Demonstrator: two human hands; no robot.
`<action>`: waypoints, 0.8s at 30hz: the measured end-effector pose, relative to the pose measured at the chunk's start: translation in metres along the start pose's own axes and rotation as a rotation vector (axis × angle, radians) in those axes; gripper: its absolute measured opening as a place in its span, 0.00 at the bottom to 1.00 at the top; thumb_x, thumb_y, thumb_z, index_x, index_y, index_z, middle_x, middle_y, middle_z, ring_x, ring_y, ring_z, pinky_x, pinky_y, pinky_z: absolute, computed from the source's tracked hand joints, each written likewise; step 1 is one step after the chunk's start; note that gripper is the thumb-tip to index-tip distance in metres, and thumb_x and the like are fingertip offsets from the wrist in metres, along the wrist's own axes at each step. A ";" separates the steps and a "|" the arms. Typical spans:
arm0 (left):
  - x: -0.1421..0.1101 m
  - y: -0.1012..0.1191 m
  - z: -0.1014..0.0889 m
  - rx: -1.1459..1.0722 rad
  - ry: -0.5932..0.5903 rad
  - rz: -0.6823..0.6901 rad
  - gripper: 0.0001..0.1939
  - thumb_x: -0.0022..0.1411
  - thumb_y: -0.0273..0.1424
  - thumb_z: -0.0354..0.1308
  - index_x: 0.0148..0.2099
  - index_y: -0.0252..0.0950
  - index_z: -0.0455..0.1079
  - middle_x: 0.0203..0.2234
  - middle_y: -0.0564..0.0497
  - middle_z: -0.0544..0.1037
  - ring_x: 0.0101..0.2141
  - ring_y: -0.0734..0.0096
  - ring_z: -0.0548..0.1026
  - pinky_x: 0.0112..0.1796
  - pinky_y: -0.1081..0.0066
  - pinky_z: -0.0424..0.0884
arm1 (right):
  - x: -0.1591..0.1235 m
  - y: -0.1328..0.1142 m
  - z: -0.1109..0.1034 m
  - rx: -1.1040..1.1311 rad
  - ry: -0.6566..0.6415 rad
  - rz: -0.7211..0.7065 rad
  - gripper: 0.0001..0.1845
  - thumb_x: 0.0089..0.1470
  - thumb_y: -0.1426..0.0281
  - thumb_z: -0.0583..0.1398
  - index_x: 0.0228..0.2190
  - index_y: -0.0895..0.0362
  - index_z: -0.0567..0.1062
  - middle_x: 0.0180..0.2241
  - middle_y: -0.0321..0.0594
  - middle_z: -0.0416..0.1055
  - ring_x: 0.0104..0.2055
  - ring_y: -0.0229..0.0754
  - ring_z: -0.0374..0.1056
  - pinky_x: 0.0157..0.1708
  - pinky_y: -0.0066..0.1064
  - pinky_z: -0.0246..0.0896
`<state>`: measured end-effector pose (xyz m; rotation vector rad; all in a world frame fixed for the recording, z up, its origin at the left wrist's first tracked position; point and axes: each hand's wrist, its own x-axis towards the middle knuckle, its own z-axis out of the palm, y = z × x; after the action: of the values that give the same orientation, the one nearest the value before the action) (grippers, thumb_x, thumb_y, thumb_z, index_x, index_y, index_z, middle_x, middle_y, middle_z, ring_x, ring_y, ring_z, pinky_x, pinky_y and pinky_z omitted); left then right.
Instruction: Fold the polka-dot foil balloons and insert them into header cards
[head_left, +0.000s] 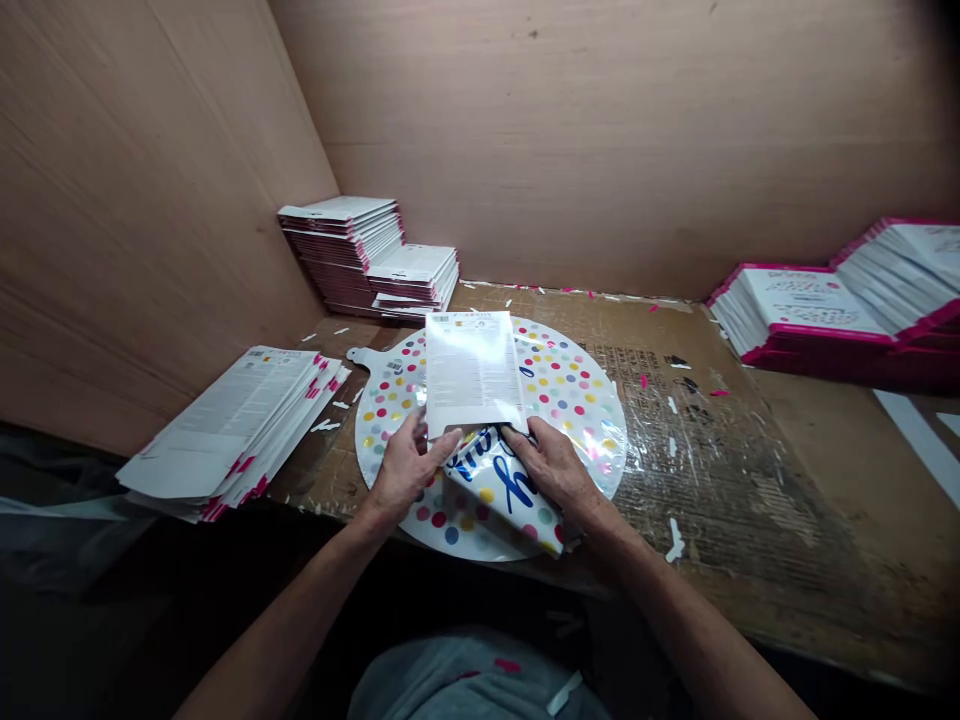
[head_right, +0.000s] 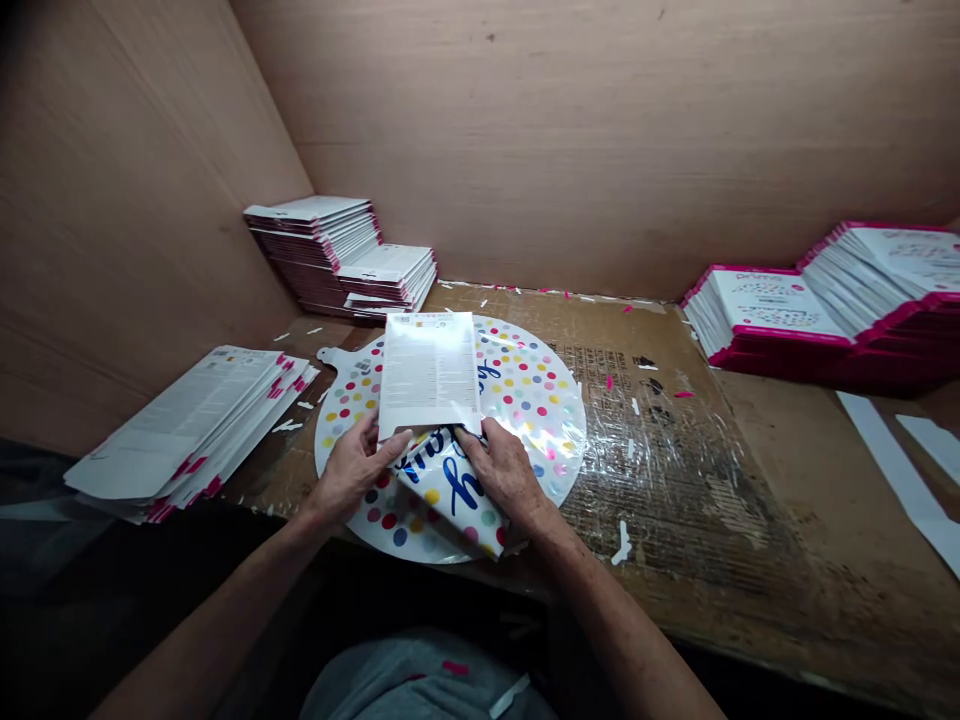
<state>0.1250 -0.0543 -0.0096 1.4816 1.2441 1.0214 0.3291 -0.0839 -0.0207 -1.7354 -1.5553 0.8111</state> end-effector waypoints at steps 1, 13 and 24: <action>-0.003 0.001 0.004 -0.131 -0.063 -0.091 0.31 0.55 0.49 0.64 0.52 0.31 0.70 0.39 0.43 0.81 0.39 0.57 0.79 0.39 0.64 0.75 | -0.001 0.001 -0.001 -0.010 0.023 0.010 0.22 0.60 0.49 0.51 0.29 0.54 0.67 0.30 0.39 0.71 0.33 0.43 0.64 0.33 0.32 0.54; -0.023 0.015 0.024 -0.664 -0.102 -0.372 0.17 0.46 0.39 0.71 0.35 0.31 0.76 0.29 0.47 0.81 0.31 0.65 0.78 0.29 0.72 0.74 | -0.004 0.012 -0.012 -0.106 0.024 0.043 0.20 0.63 0.52 0.50 0.28 0.54 0.65 0.27 0.38 0.69 0.31 0.42 0.63 0.30 0.30 0.54; -0.018 -0.002 0.041 -0.328 0.024 -0.365 0.21 0.49 0.42 0.69 0.38 0.32 0.73 0.22 0.51 0.78 0.17 0.72 0.73 0.17 0.75 0.68 | -0.017 0.005 -0.012 -0.273 0.105 0.067 0.19 0.66 0.57 0.49 0.44 0.58 0.69 0.37 0.48 0.76 0.40 0.50 0.72 0.37 0.37 0.64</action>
<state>0.1616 -0.0779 -0.0220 0.9525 1.2390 0.9425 0.3401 -0.1024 -0.0171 -2.0002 -1.6022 0.5482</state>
